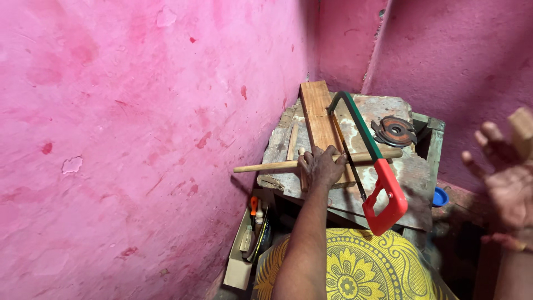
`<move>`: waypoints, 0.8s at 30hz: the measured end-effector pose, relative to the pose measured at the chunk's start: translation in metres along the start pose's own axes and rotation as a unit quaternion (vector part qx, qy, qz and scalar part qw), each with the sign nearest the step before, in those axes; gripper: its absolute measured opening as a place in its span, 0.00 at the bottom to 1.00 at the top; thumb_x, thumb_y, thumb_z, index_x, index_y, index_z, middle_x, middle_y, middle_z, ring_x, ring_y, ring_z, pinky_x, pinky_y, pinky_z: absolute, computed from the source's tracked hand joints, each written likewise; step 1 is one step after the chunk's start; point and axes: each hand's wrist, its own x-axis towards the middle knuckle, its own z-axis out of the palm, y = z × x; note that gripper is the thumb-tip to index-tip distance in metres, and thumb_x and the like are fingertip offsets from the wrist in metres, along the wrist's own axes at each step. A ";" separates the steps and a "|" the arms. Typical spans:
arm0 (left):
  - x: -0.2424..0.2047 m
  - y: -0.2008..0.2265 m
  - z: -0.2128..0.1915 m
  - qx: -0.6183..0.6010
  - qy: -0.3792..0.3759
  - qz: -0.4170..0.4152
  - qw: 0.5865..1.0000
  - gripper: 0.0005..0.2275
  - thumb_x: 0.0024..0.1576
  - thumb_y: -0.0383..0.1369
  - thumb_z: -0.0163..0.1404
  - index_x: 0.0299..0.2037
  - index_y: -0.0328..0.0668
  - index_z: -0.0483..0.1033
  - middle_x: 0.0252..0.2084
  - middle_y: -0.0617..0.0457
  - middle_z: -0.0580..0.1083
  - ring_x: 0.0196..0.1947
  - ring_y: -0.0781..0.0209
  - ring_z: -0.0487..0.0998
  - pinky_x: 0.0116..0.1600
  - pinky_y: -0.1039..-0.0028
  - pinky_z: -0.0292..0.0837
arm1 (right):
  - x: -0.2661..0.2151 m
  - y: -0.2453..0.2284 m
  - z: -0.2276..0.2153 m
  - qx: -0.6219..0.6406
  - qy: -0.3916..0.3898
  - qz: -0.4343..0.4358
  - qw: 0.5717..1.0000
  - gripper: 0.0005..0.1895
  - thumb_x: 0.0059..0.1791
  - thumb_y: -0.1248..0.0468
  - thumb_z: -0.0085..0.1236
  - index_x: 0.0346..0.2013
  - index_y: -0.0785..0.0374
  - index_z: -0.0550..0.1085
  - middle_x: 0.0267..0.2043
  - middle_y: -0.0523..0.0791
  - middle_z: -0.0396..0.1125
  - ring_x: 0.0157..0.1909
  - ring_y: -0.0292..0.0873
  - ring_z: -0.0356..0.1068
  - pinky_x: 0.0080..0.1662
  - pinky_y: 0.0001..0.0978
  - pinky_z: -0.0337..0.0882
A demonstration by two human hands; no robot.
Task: The person uses a hand saw to cut a cylindrical wooden dowel on a workbench. The dowel is held steady with the left hand while the right hand moves the saw back and forth until the cut is complete. The cut piece is then separated and briefly inspected.
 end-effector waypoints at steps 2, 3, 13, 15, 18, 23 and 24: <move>0.001 -0.002 0.000 -0.004 0.006 0.002 1.000 0.15 0.57 0.52 0.51 0.48 0.61 0.79 0.58 0.46 0.67 0.64 0.45 0.60 0.72 0.48 0.34 | -0.022 0.013 -0.010 0.246 -0.053 0.103 0.962 0.19 0.59 0.59 0.57 0.59 0.68 0.68 0.58 0.60 0.68 0.55 0.63 0.70 0.41 0.45 0.79; 0.002 0.000 0.002 -0.008 0.009 0.003 1.000 0.15 0.57 0.52 0.51 0.47 0.61 0.79 0.59 0.46 0.66 0.64 0.45 0.59 0.72 0.47 0.33 | -0.028 0.032 -0.016 0.114 0.139 -0.025 0.983 0.21 0.58 0.66 0.60 0.62 0.68 0.63 0.58 0.55 0.66 0.56 0.54 0.73 0.47 0.38 0.80; -0.004 0.000 0.000 0.000 0.016 0.006 1.000 0.15 0.56 0.52 0.52 0.48 0.61 0.79 0.57 0.47 0.67 0.62 0.46 0.61 0.69 0.51 0.39 | -0.074 0.063 0.013 -0.437 0.133 -0.047 0.888 0.36 0.53 0.76 0.52 0.71 0.72 0.46 0.41 0.57 0.70 0.34 0.41 0.72 0.34 0.30 0.73; -0.003 0.002 -0.001 0.002 0.025 0.005 1.000 0.14 0.57 0.52 0.52 0.47 0.61 0.80 0.57 0.46 0.67 0.63 0.45 0.60 0.70 0.50 0.36 | -0.077 0.062 0.030 -0.464 0.117 -0.122 0.870 0.49 0.51 0.76 0.52 0.76 0.62 0.32 0.42 0.56 0.71 0.33 0.41 0.74 0.35 0.29 0.76; -0.002 0.003 0.000 -0.013 0.012 -0.002 1.000 0.14 0.56 0.52 0.53 0.47 0.61 0.79 0.56 0.48 0.68 0.62 0.47 0.60 0.70 0.50 0.36 | -0.085 0.067 0.045 -0.396 0.158 -0.109 0.898 0.21 0.57 0.74 0.53 0.64 0.76 0.61 0.46 0.56 0.72 0.36 0.42 0.73 0.38 0.31 0.75; 0.000 -0.001 -0.001 0.003 0.007 0.004 1.000 0.15 0.57 0.53 0.51 0.48 0.62 0.78 0.56 0.47 0.68 0.62 0.47 0.61 0.70 0.50 0.38 | -0.116 0.112 0.059 -0.396 0.246 -0.157 0.871 0.09 0.60 0.72 0.54 0.54 0.71 0.67 0.41 0.52 0.71 0.34 0.43 0.71 0.35 0.33 0.72; 0.000 0.000 0.002 0.003 0.006 0.009 1.000 0.15 0.58 0.53 0.51 0.49 0.62 0.78 0.56 0.47 0.68 0.62 0.47 0.61 0.69 0.50 0.39 | -0.119 0.121 0.060 -0.382 0.252 -0.179 0.871 0.08 0.59 0.72 0.54 0.52 0.70 0.67 0.42 0.50 0.71 0.33 0.42 0.71 0.35 0.32 0.72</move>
